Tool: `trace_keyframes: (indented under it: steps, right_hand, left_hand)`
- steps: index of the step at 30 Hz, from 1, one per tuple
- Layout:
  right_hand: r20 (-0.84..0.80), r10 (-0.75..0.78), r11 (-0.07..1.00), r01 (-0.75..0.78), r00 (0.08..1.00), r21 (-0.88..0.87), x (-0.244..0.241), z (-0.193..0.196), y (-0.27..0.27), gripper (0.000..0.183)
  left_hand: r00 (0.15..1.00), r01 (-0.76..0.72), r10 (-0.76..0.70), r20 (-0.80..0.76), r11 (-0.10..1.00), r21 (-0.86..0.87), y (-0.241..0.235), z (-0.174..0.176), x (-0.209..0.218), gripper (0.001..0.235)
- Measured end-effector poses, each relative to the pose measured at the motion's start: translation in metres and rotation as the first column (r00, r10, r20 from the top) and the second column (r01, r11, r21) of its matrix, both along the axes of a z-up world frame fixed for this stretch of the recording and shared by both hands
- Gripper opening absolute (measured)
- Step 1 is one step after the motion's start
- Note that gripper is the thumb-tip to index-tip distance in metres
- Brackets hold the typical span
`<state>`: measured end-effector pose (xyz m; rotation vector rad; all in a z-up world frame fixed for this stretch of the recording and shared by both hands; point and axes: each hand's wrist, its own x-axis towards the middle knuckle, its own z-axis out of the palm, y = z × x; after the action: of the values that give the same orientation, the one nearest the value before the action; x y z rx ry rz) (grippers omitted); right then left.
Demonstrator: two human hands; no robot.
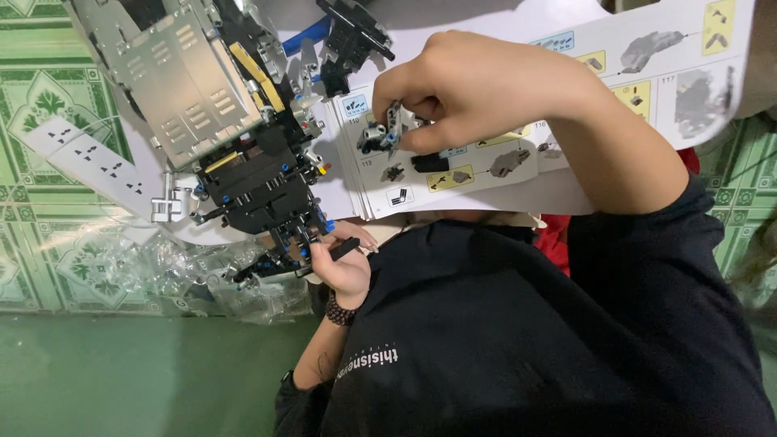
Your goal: The person assembles a complex Lego model by connecting various small plastic pieces. They follow an instruction manual laid out on the table, picking up pieces, aligning them, and snapping them together to build sub-assemblies and attach them to the main structure.
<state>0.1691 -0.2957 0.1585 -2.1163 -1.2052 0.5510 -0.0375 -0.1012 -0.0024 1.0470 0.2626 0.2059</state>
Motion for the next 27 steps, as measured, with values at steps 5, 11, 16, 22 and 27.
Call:
trace_keyframes:
  steps: [5,11,16,22,27]
  right_hand:
    - [-0.186,-0.005,1.000,0.000,0.983,-0.029,0.005,-0.027,0.009,0.027]
    - [-0.202,-0.061,0.982,0.022,0.978,-0.188,0.014,-0.038,0.005,0.035]
    - [-0.056,-0.072,0.925,0.046,0.996,-0.377,0.014,-0.036,-0.004,0.045]
    - [0.098,-0.063,0.818,0.108,0.993,-0.565,0.006,-0.023,-0.014,0.053]
    - [0.167,-0.085,0.867,0.156,0.982,-0.473,0.003,-0.017,-0.023,0.060]
  left_hand:
    - [0.999,-0.015,0.017,0.029,0.998,-0.056,0.004,-0.024,-0.004,0.057]
    - [0.999,0.000,-0.001,0.046,1.000,0.008,0.007,-0.032,-0.001,0.052]
    - [1.000,0.004,-0.003,0.024,0.999,-0.046,0.007,-0.034,-0.001,0.051]
    - [1.000,0.007,-0.007,0.011,0.997,-0.072,0.007,-0.034,-0.001,0.052]
    - [0.999,-0.025,0.029,0.045,0.996,-0.083,0.006,-0.032,0.000,0.050]
